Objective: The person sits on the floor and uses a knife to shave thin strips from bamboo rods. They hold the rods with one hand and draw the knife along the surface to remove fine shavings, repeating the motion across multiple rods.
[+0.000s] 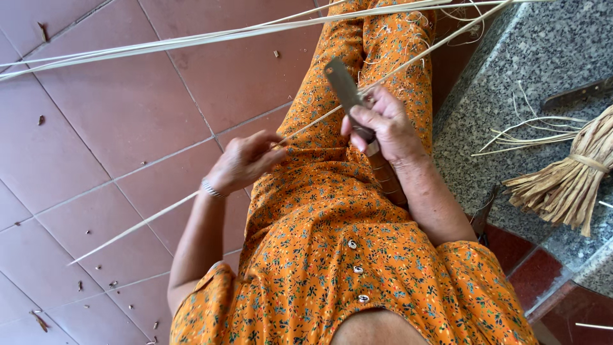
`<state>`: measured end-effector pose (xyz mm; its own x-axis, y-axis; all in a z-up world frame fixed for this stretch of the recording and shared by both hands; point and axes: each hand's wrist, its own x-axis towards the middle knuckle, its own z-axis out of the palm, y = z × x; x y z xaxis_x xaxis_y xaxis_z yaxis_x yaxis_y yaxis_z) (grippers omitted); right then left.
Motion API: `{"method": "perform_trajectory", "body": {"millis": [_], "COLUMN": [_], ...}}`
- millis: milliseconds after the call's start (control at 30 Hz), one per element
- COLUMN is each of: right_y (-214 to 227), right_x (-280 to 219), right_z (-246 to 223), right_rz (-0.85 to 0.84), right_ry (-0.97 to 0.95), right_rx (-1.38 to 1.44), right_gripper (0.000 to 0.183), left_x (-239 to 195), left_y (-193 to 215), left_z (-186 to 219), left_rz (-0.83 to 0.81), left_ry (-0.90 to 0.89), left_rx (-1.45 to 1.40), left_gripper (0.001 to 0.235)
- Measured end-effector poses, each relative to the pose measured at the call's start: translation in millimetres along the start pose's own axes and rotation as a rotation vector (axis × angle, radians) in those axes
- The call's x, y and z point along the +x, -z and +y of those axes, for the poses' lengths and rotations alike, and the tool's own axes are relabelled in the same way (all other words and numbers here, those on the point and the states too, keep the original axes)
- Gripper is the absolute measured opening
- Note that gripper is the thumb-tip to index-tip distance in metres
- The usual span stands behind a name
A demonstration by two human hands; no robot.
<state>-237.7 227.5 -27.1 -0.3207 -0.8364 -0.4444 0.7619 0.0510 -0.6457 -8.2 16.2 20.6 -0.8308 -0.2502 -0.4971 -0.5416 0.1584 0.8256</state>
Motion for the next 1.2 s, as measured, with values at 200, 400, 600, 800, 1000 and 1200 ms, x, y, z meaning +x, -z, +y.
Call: {"method": "perform_trajectory", "body": {"millis": [200, 400, 600, 800, 1000, 1200], "right_y": [-16.7, -6.7, -1.6, 5.1, 19.6, 30.5], "right_x": [0.6, -1.7, -3.5, -5.1, -4.0, -5.6], "right_z": [4.5, -0.1, -2.1, -8.5, -8.6, -3.9], "right_rz": [-0.092, -0.062, -0.016, -0.014, 0.047, 0.04], "right_ry": [-0.076, -0.036, -0.014, 0.02, 0.068, 0.095], "right_rx": [-0.046, 0.073, 0.024, 0.105, 0.119, 0.154], "right_gripper": [0.019, 0.019, 0.019, 0.016, 0.016, 0.017], "left_x": [55.0, 55.0, 30.3, 3.8, -21.8, -35.0], "left_y": [-52.5, -43.8, -30.0, -16.7, 3.9, 25.1], "left_z": [19.9, 16.7, 11.1, 2.6, -7.3, -25.1], "left_rz": [0.158, 0.02, -0.007, -0.02, -0.013, 0.015], "left_ry": [-0.268, -0.138, -0.032, -0.014, 0.103, 0.072], "left_rx": [0.001, -0.11, -0.114, -0.122, -0.12, -0.068], "left_gripper": [0.019, 0.014, 0.016, 0.015, 0.014, 0.012]}}
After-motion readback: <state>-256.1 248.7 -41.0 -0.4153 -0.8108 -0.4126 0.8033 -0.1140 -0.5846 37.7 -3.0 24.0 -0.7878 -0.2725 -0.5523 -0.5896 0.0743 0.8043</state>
